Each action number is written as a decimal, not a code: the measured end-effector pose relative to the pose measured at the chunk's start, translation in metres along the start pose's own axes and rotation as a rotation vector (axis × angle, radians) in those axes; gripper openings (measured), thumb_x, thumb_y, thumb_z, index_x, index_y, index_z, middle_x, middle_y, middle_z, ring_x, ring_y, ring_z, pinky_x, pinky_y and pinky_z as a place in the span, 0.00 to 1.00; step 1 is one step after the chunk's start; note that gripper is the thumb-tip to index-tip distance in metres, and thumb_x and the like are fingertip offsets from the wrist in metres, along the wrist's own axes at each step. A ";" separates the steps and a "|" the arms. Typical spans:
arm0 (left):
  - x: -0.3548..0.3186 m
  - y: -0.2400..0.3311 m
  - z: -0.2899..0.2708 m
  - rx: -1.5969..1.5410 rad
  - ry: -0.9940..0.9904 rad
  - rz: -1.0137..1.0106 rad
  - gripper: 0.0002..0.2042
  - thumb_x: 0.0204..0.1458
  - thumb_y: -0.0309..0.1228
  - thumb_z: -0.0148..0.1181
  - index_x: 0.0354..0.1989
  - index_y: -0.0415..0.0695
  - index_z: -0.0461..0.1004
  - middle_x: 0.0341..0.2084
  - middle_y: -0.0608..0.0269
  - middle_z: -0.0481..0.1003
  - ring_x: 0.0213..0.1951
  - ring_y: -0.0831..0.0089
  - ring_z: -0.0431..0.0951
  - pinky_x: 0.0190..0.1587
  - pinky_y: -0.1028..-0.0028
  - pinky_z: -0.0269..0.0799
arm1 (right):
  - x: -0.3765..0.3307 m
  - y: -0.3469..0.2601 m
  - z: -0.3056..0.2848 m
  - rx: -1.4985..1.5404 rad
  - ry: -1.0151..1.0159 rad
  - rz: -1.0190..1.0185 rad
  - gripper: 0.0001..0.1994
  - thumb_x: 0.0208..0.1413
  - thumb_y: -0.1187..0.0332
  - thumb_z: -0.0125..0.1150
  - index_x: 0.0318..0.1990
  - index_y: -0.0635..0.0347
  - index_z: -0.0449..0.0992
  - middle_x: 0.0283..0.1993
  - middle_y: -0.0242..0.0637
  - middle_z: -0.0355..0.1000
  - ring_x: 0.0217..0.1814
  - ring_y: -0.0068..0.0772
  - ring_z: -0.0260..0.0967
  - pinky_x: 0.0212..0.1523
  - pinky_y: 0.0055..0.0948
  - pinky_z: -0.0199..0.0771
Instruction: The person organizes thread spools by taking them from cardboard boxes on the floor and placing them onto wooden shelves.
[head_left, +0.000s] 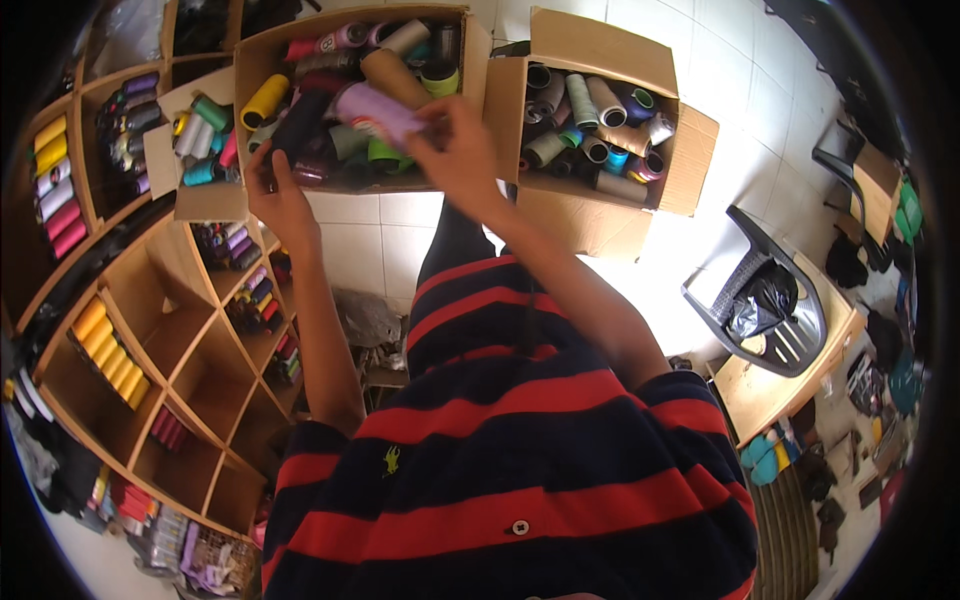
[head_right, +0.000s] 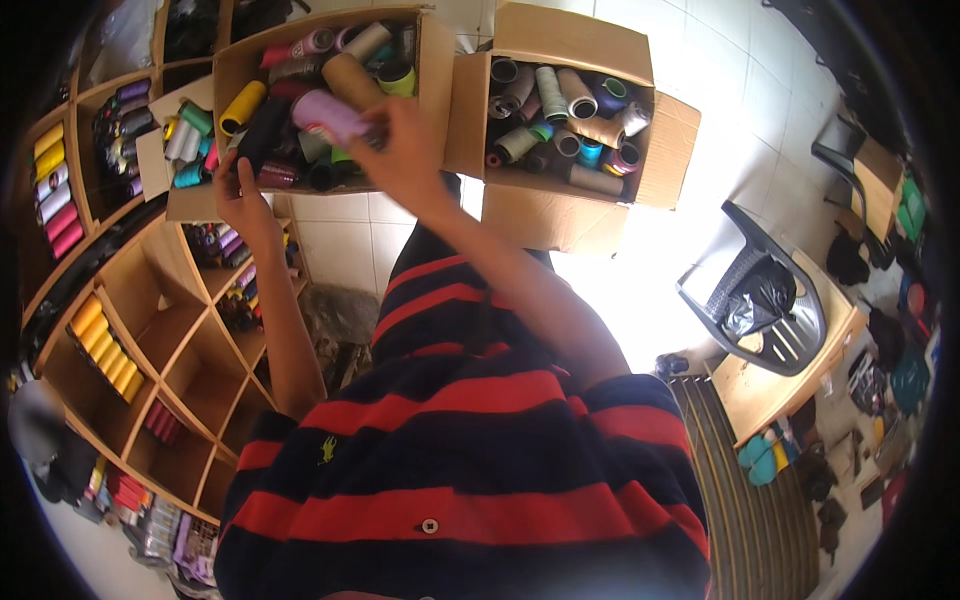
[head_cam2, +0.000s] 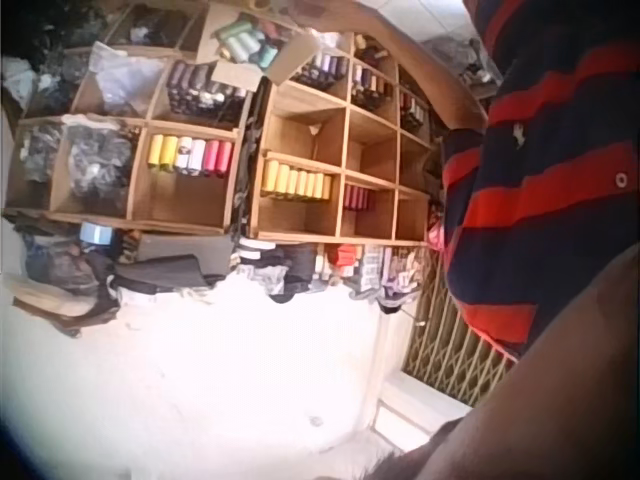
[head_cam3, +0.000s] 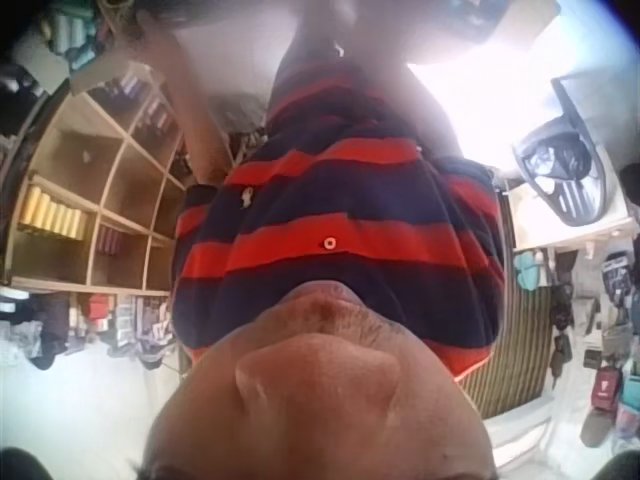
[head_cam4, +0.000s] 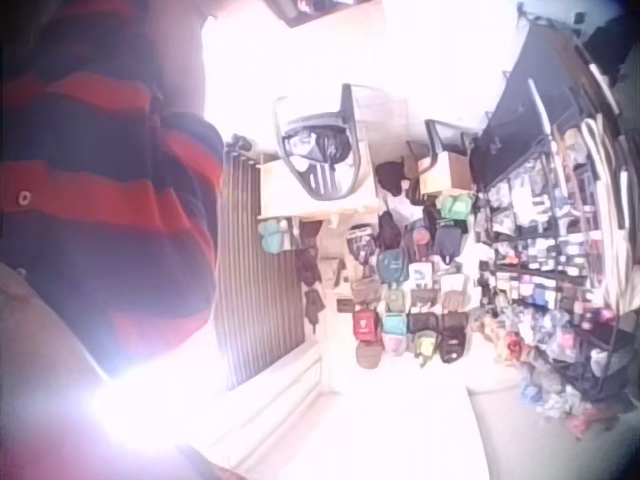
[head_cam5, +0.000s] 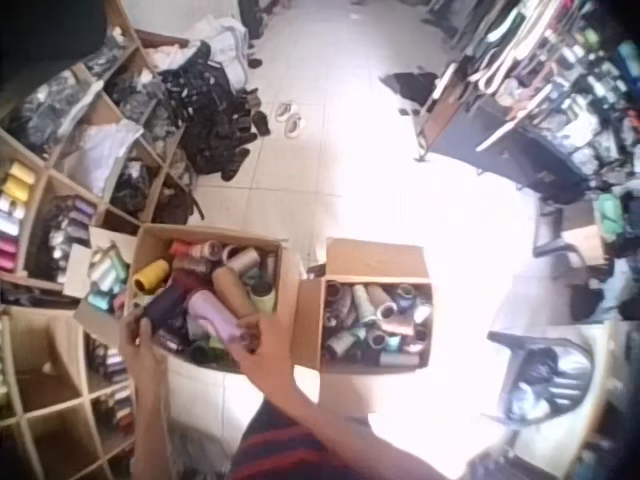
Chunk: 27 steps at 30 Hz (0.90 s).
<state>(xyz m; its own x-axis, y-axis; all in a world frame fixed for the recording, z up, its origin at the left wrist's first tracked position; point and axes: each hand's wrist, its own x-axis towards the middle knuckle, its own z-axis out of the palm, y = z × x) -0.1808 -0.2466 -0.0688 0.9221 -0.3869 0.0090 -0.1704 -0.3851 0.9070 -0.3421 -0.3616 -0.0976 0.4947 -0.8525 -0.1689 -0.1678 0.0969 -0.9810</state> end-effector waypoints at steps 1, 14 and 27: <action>0.005 -0.003 0.003 -0.031 -0.028 -0.010 0.12 0.57 0.27 0.54 0.49 0.38 0.70 0.32 0.62 0.73 0.26 0.78 0.74 0.27 0.78 0.72 | -0.001 0.001 0.017 -0.043 0.013 -0.035 0.12 0.47 0.74 0.62 0.39 0.64 0.68 0.36 0.40 0.65 0.35 0.36 0.68 0.35 0.34 0.70; -0.041 -0.046 0.008 0.130 -0.203 -0.022 0.20 0.54 0.24 0.57 0.56 0.39 0.63 0.38 0.56 0.70 0.38 0.71 0.72 0.43 0.73 0.69 | -0.001 0.095 -0.090 -0.705 0.285 -0.174 0.11 0.47 0.70 0.64 0.38 0.60 0.71 0.35 0.39 0.67 0.40 0.39 0.68 0.39 0.38 0.68; -0.107 0.000 0.091 0.356 -0.137 0.388 0.11 0.50 0.20 0.57 0.43 0.38 0.73 0.40 0.55 0.69 0.39 0.63 0.69 0.40 0.70 0.65 | 0.024 0.108 -0.236 -1.201 -0.189 -0.136 0.25 0.38 0.68 0.71 0.46 0.60 0.69 0.43 0.44 0.66 0.50 0.51 0.62 0.44 0.44 0.68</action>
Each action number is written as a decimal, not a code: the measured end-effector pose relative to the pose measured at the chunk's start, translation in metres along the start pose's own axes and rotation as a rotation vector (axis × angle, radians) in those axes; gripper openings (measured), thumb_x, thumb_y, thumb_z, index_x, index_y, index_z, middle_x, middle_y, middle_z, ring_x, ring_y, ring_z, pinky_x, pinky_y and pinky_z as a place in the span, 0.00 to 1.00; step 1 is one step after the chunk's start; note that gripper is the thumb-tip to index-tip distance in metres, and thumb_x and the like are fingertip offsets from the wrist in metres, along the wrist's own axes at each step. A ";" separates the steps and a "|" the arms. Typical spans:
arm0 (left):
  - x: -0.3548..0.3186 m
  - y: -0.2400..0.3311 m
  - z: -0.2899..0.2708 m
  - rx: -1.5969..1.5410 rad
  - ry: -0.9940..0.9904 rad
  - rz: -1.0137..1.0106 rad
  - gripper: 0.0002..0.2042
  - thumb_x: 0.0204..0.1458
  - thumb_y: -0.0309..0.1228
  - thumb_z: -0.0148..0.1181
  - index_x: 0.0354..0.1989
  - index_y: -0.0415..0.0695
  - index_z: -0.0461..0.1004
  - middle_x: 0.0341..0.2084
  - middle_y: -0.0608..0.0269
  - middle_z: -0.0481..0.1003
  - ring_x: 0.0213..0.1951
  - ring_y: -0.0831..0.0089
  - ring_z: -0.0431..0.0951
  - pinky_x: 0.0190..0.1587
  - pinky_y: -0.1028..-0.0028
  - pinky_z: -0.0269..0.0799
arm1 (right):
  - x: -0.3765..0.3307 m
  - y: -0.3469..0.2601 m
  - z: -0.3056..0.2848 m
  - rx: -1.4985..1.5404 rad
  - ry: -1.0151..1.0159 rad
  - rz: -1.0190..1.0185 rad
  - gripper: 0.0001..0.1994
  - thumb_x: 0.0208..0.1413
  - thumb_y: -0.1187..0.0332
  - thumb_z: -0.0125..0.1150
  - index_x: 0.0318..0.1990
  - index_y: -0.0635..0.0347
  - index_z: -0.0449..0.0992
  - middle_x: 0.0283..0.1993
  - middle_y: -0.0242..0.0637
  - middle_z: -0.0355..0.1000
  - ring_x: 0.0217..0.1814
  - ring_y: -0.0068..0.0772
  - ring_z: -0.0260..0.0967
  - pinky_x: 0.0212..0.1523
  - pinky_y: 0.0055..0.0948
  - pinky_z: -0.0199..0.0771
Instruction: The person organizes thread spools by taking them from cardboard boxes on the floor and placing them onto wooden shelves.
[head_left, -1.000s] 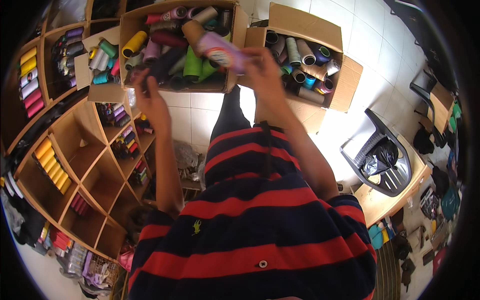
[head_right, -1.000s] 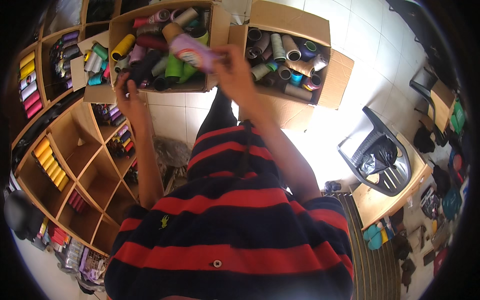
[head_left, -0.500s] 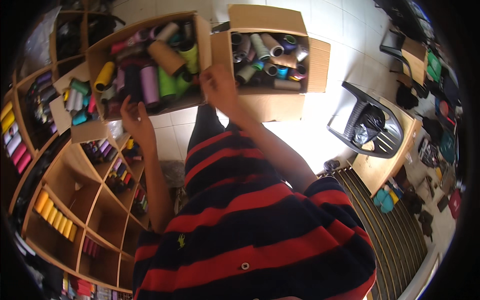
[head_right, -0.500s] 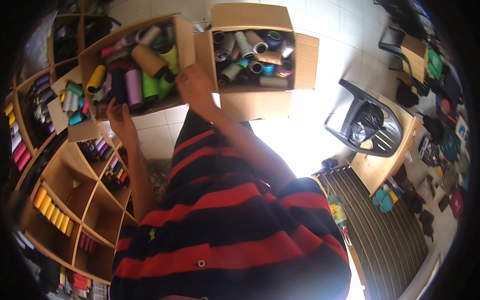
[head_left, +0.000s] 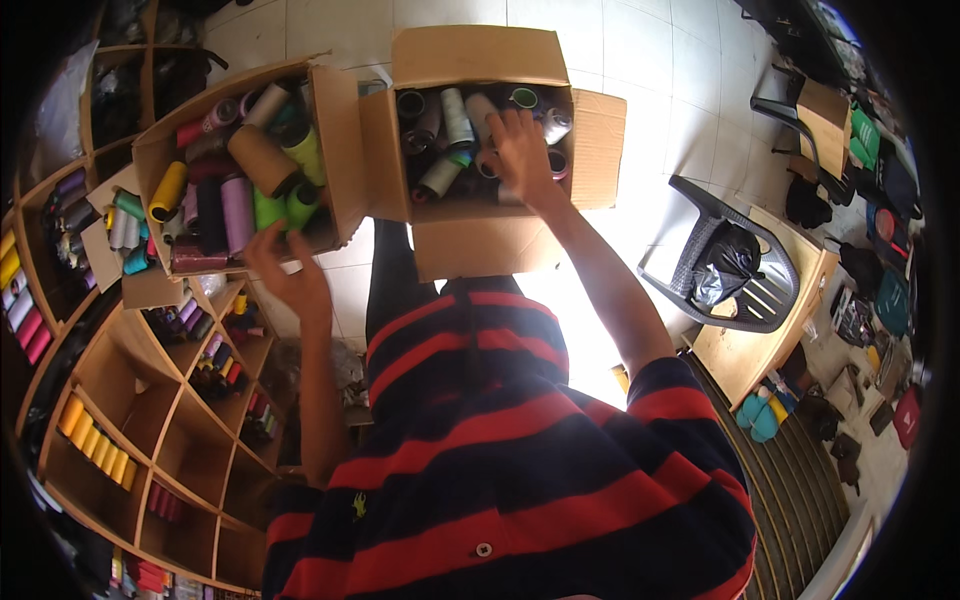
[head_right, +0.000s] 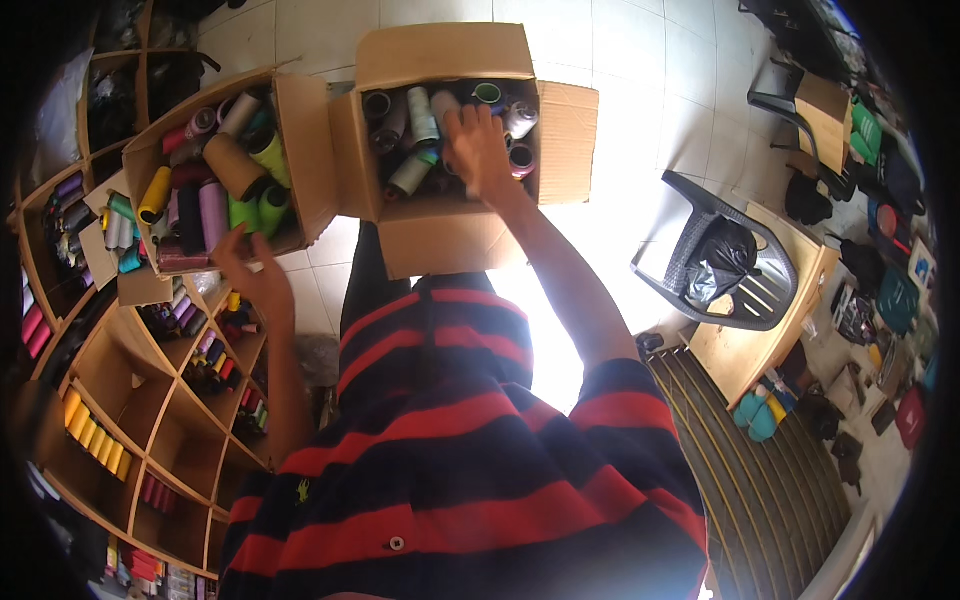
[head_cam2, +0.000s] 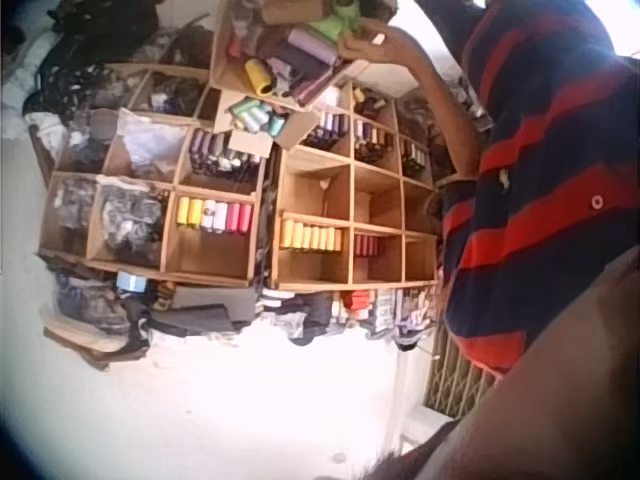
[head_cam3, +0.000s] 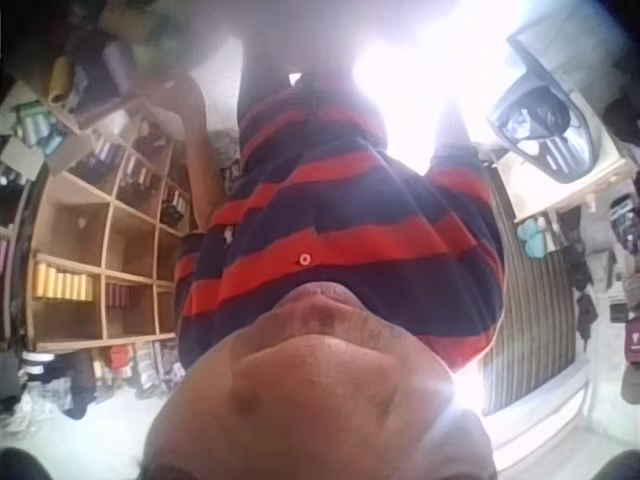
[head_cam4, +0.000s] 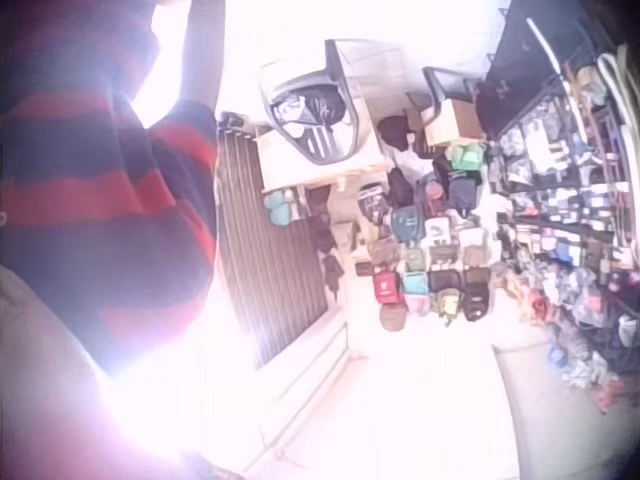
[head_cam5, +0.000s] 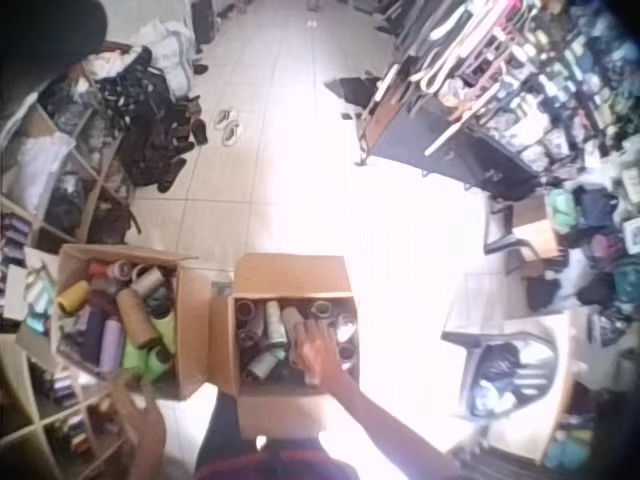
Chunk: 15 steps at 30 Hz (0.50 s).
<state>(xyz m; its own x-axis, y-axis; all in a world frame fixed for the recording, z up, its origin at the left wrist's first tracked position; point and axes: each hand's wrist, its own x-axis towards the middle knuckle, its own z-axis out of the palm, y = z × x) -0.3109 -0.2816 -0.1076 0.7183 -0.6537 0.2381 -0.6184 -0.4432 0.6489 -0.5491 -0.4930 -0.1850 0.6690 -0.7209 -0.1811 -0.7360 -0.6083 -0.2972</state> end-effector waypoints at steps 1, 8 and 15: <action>-0.002 0.010 0.018 -0.079 -0.052 0.027 0.11 0.50 0.20 0.57 0.43 0.39 0.73 0.38 0.55 0.70 0.39 0.62 0.70 0.41 0.69 0.65 | -0.009 -0.003 -0.004 0.091 0.076 -0.041 0.25 0.38 0.69 0.70 0.46 0.62 0.68 0.43 0.45 0.65 0.50 0.51 0.62 0.44 0.44 0.68; 0.013 0.062 0.158 -0.286 -0.577 0.268 0.13 0.47 0.23 0.57 0.44 0.41 0.73 0.38 0.54 0.74 0.44 0.55 0.70 0.46 0.65 0.66 | -0.090 -0.019 0.008 0.560 -0.023 -0.061 0.21 0.41 0.73 0.64 0.46 0.65 0.68 0.45 0.49 0.64 0.47 0.53 0.63 0.47 0.43 0.67; 0.007 0.051 0.248 0.253 -0.964 0.323 0.31 0.44 0.32 0.63 0.59 0.43 0.61 0.47 0.52 0.70 0.50 0.54 0.69 0.50 0.58 0.64 | -0.063 0.005 -0.001 0.359 0.143 -0.094 0.19 0.46 0.73 0.62 0.48 0.63 0.69 0.52 0.47 0.64 0.53 0.53 0.62 0.51 0.44 0.64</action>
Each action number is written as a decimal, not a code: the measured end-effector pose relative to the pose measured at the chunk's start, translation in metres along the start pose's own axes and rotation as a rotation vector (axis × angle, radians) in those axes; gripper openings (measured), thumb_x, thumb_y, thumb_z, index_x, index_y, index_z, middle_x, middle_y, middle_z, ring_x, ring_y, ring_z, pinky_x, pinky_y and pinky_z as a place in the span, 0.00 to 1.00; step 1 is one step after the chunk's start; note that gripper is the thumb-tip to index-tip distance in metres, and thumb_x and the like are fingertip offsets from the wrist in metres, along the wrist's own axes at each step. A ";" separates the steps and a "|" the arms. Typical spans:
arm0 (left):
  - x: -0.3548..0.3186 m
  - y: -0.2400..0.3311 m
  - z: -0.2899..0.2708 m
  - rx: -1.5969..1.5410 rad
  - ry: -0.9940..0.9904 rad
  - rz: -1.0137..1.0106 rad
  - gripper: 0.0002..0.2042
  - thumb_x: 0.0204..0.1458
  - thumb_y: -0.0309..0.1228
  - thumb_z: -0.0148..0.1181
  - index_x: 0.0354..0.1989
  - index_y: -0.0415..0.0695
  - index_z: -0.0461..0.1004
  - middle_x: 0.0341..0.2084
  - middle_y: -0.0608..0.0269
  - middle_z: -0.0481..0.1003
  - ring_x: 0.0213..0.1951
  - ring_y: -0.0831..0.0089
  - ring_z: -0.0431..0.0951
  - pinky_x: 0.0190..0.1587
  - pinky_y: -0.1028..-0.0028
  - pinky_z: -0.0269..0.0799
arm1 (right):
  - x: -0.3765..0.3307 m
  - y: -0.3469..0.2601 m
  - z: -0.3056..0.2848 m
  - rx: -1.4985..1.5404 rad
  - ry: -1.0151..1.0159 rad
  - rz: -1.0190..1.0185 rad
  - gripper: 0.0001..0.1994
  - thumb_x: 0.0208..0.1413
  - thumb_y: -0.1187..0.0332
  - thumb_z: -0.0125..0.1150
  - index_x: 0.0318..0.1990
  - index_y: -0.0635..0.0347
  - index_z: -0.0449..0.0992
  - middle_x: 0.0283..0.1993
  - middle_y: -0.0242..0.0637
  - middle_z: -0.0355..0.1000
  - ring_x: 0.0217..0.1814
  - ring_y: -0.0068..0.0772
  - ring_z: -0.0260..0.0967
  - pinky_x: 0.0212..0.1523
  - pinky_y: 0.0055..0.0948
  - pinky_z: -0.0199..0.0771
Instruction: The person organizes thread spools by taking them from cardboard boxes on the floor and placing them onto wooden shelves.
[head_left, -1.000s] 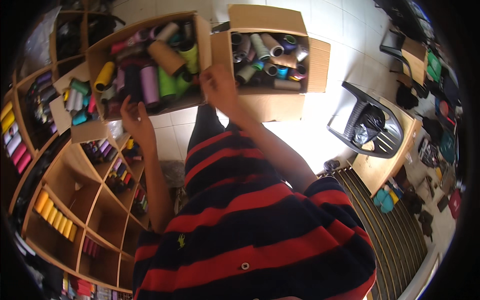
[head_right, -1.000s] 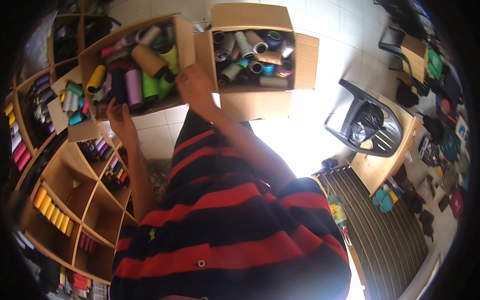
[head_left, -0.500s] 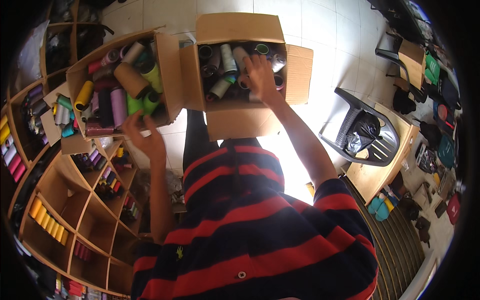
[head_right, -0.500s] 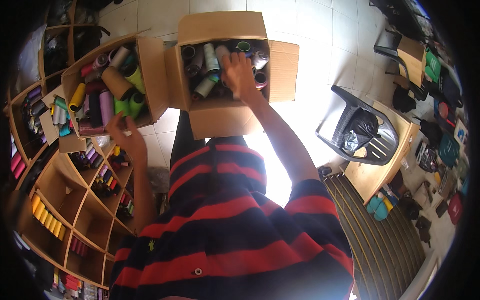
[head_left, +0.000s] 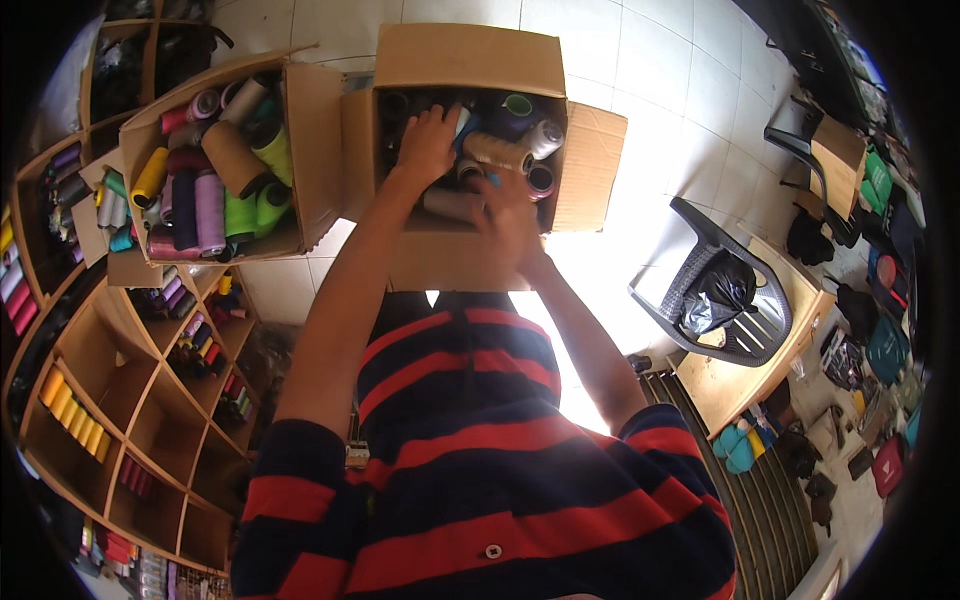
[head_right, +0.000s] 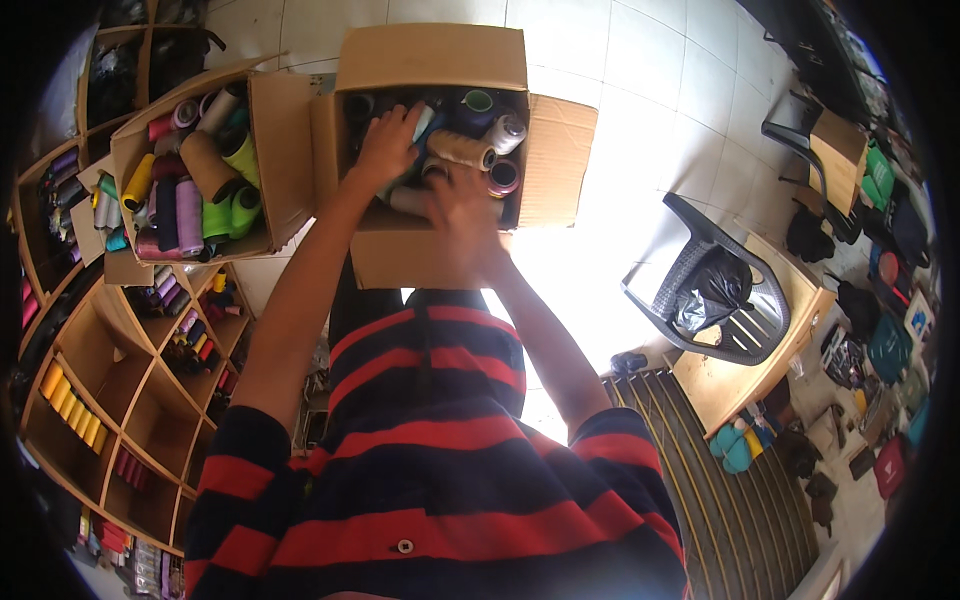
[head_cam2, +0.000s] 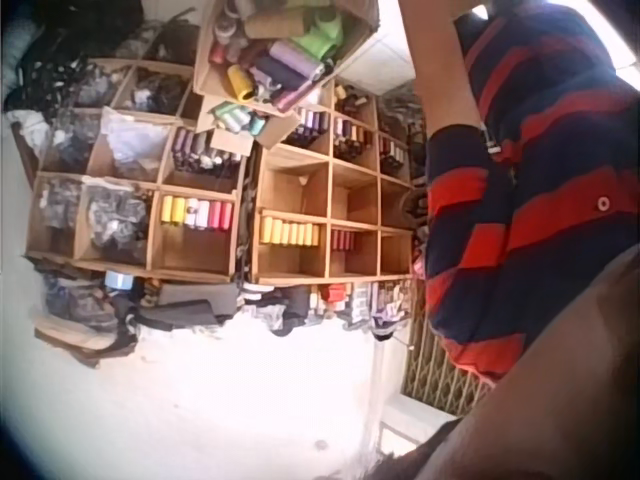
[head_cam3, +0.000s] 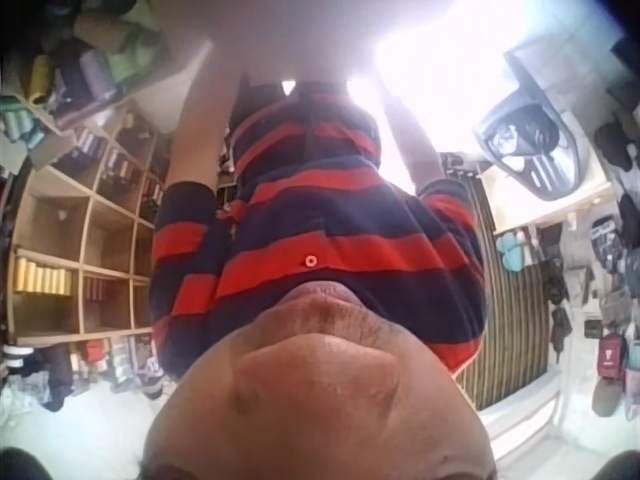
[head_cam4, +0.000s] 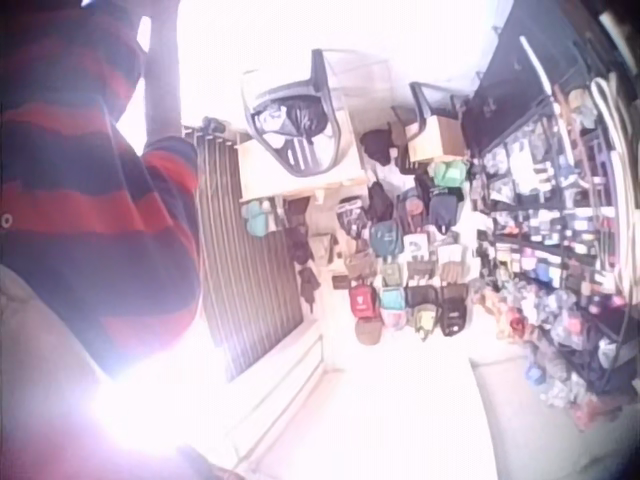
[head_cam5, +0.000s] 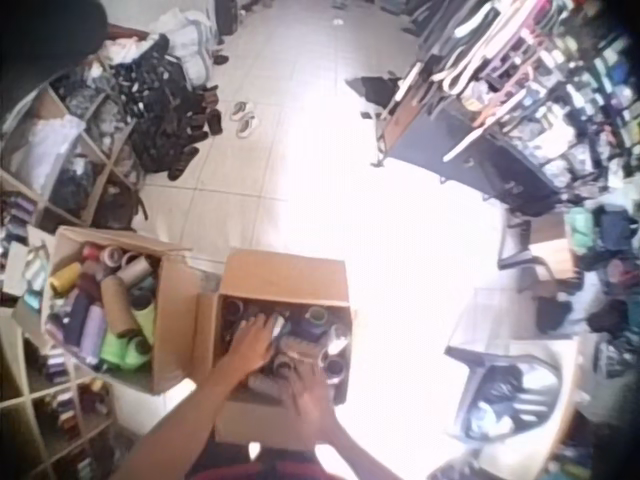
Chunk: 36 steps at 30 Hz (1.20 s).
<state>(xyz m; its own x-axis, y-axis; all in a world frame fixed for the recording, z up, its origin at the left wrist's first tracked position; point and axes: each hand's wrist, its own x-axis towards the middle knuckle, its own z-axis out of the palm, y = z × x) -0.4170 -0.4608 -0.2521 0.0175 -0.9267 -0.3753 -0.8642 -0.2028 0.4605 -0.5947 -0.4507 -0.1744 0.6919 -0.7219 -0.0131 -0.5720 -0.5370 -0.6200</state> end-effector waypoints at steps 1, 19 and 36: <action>0.000 0.004 -0.001 0.050 -0.053 -0.013 0.33 0.43 0.33 0.64 0.60 0.44 0.60 0.46 0.52 0.69 0.50 0.54 0.68 0.50 0.57 0.63 | 0.014 0.010 -0.008 -0.067 0.065 0.021 0.18 0.47 0.73 0.62 0.48 0.62 0.70 0.53 0.45 0.64 0.53 0.51 0.61 0.51 0.45 0.63; 0.030 0.006 0.004 -0.131 -0.113 0.204 0.17 0.50 0.30 0.54 0.51 0.45 0.71 0.49 0.58 0.70 0.50 0.58 0.67 0.49 0.54 0.65 | -0.015 0.042 -0.075 -0.003 -0.084 -0.030 0.15 0.39 0.78 0.66 0.37 0.66 0.71 0.49 0.43 0.62 0.56 0.53 0.62 0.51 0.45 0.68; 0.045 0.015 0.048 -0.016 -0.235 0.493 0.16 0.44 0.21 0.54 0.44 0.43 0.74 0.49 0.53 0.71 0.47 0.54 0.74 0.45 0.62 0.73 | -0.061 0.009 -0.074 0.014 0.031 0.336 0.17 0.41 0.79 0.67 0.40 0.66 0.68 0.46 0.49 0.61 0.45 0.50 0.65 0.41 0.40 0.69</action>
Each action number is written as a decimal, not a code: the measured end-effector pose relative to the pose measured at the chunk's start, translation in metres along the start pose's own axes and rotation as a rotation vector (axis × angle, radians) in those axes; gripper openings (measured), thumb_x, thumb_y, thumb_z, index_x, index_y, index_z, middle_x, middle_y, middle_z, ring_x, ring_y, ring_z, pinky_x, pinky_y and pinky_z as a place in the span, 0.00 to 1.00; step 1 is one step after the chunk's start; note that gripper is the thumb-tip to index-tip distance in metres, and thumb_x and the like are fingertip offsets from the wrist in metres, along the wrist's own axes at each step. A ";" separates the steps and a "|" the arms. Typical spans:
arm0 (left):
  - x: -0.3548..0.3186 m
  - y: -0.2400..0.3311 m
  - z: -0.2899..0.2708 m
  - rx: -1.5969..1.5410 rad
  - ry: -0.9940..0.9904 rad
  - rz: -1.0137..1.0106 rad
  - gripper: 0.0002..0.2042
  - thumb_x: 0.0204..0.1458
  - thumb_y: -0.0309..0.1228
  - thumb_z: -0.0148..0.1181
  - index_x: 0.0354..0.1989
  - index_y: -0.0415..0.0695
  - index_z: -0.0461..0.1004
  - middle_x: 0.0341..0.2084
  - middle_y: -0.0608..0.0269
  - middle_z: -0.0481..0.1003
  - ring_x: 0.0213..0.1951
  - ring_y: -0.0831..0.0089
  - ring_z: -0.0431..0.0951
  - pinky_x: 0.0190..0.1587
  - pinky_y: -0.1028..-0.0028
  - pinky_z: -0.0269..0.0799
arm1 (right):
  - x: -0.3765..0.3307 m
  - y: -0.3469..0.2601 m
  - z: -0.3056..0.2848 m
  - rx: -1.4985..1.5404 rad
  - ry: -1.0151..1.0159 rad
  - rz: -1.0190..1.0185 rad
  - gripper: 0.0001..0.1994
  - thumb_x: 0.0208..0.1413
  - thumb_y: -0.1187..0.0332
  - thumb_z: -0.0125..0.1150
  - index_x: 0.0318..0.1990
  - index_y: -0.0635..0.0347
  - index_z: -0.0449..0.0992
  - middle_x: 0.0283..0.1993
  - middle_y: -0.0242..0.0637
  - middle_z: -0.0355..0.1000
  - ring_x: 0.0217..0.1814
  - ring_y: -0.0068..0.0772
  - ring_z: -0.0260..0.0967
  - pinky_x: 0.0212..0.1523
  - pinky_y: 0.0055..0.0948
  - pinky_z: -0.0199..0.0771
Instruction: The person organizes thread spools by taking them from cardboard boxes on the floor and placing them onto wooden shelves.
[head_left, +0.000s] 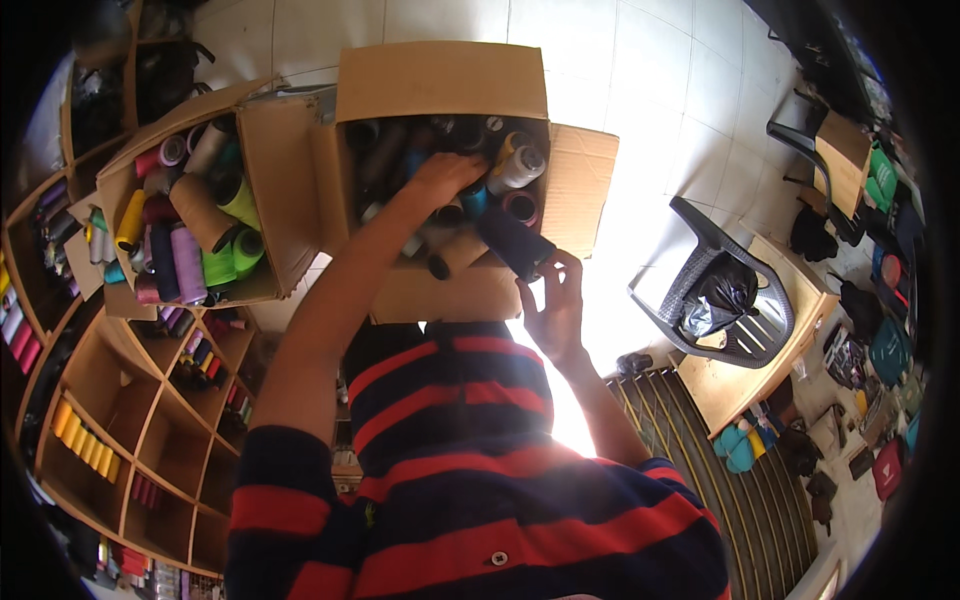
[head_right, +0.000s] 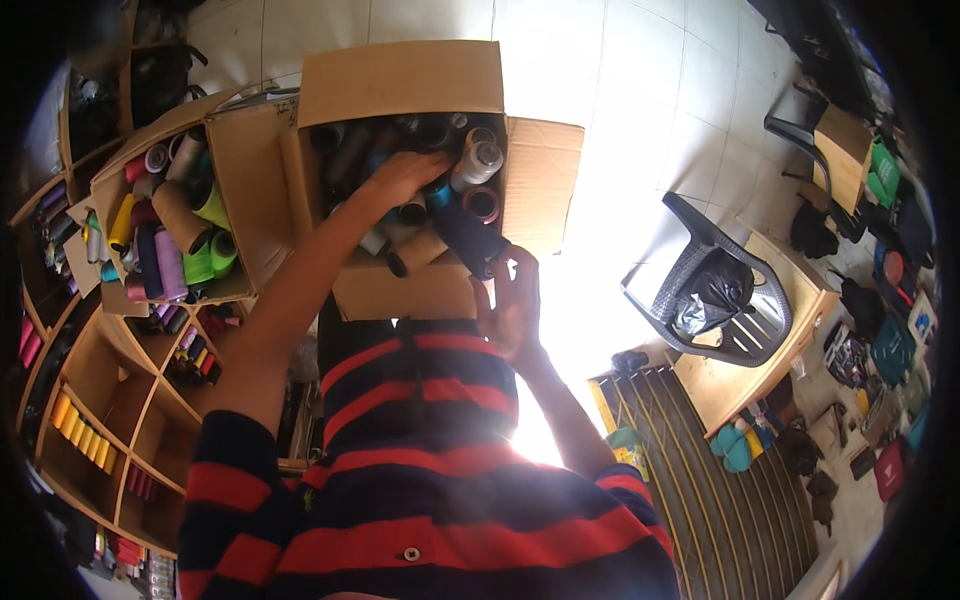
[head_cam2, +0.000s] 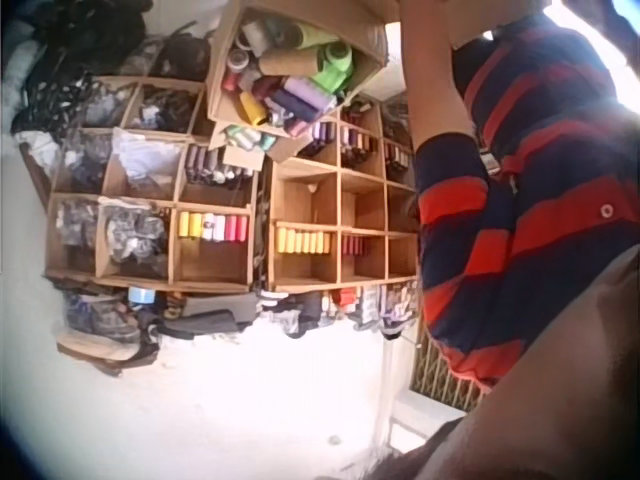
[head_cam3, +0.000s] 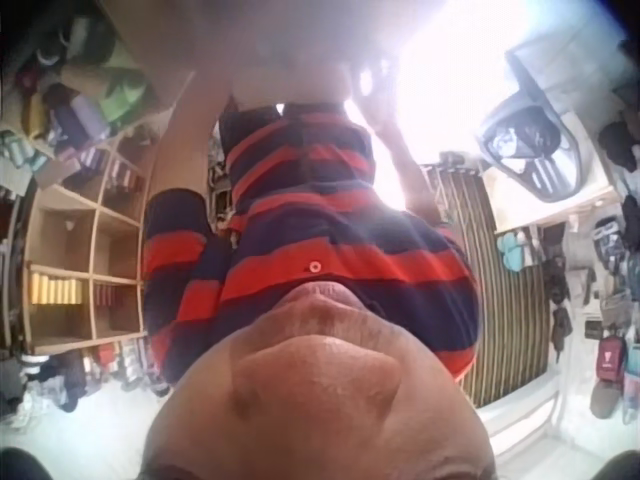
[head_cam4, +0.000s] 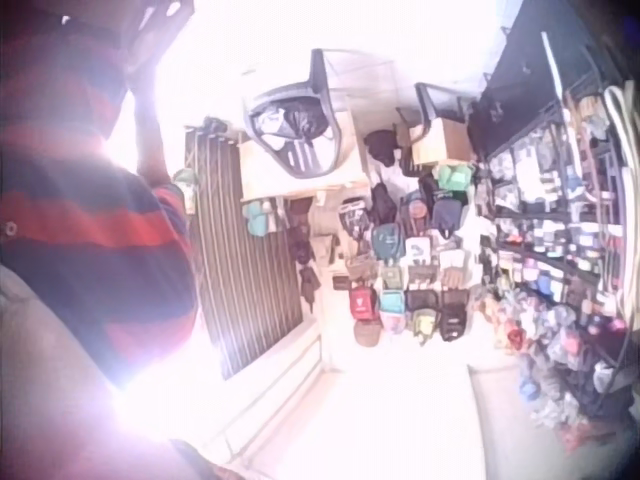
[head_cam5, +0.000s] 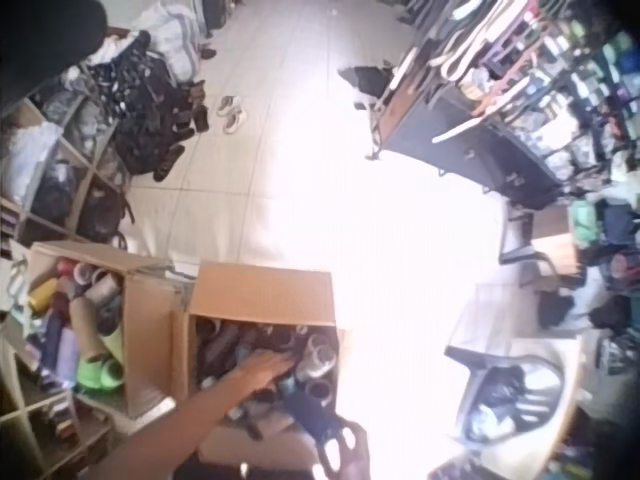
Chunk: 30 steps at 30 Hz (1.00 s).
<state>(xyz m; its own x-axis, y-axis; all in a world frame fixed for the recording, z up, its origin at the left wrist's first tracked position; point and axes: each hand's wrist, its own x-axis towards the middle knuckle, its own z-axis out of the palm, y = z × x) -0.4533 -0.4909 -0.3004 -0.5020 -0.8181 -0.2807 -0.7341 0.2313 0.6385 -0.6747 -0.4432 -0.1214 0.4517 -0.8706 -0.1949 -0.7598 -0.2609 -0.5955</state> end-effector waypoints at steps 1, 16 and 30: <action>0.010 0.001 0.002 -0.010 -0.080 -0.083 0.16 0.44 0.21 0.54 0.43 0.45 0.74 0.48 0.53 0.72 0.45 0.53 0.75 0.44 0.62 0.73 | 0.000 0.000 0.000 -0.016 0.011 -0.014 0.18 0.41 0.79 0.67 0.40 0.67 0.68 0.46 0.49 0.61 0.44 0.50 0.66 0.39 0.40 0.70; -0.065 0.000 -0.084 -0.122 -0.048 -0.349 0.22 0.41 0.40 0.67 0.42 0.39 0.75 0.39 0.49 0.75 0.42 0.52 0.75 0.45 0.61 0.71 | -0.012 0.017 -0.001 0.036 0.122 0.124 0.19 0.42 0.78 0.66 0.44 0.65 0.68 0.47 0.43 0.59 0.39 0.40 0.68 0.32 0.34 0.72; -0.156 0.042 -0.083 -1.108 0.399 -0.671 0.34 0.48 0.38 0.64 0.62 0.39 0.58 0.48 0.54 0.71 0.47 0.67 0.73 0.46 0.68 0.70 | 0.018 0.000 0.026 0.098 0.029 0.009 0.09 0.46 0.81 0.61 0.36 0.64 0.71 0.52 0.47 0.61 0.50 0.46 0.68 0.44 0.37 0.73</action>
<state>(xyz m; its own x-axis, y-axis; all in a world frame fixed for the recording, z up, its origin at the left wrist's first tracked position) -0.3680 -0.3973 -0.1702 0.1091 -0.7439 -0.6593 0.0634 -0.6567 0.7515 -0.6545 -0.4477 -0.1452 0.4300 -0.8849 -0.1791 -0.7138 -0.2118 -0.6676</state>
